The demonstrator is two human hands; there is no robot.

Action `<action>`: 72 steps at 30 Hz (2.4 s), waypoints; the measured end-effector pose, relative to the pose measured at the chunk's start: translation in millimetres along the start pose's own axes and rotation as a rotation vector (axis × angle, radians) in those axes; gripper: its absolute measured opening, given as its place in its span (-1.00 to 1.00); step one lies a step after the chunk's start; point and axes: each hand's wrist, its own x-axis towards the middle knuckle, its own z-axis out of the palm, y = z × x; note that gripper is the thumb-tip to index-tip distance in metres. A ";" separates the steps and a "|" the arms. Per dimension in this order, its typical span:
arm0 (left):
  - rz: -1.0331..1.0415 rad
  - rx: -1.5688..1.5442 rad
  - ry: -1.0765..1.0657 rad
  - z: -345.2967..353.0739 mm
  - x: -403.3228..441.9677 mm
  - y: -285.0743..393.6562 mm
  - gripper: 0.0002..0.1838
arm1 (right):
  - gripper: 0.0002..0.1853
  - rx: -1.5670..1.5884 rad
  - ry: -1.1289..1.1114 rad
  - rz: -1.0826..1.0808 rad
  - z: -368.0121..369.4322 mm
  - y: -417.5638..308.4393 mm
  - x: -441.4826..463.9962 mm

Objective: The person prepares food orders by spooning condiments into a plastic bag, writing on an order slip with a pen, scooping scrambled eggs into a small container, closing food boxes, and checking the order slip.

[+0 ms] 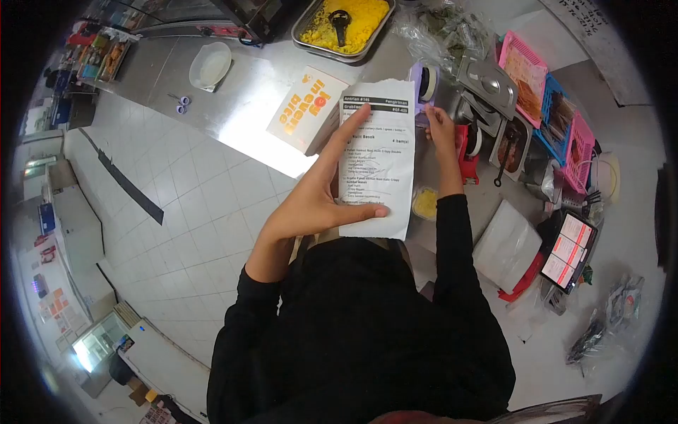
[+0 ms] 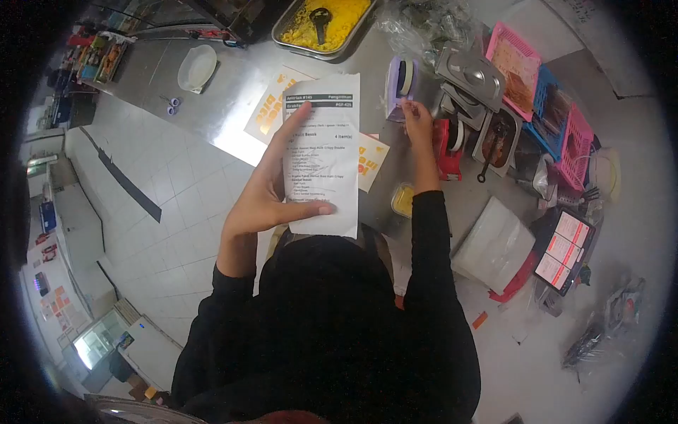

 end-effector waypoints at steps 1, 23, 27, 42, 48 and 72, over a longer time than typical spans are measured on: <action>0.000 -0.004 -0.010 -0.2 0.4 0.4 0.17 | -0.75 0.152 -0.008 0.194 2.5 -8.1 -2.1; -0.024 -0.116 0.011 -0.7 -3.5 10.4 0.32 | -0.77 0.330 -0.237 0.524 1.2 52.8 -10.0; 0.014 -0.130 0.035 -5.5 -6.1 10.0 0.32 | -0.67 0.035 0.088 0.198 -8.9 14.2 -27.3; -0.005 -0.075 0.015 -11.7 -4.8 7.0 0.38 | -0.61 0.412 0.009 -0.323 1.2 2.2 -34.7; 0.031 -0.009 -0.070 -16.3 -1.7 3.4 0.35 | -0.60 0.529 0.009 -0.081 4.4 9.1 -33.6; 0.030 -0.032 -0.204 -2.2 11.7 -10.3 0.37 | -0.17 0.642 -0.179 -0.503 -21.0 -193.6 -177.0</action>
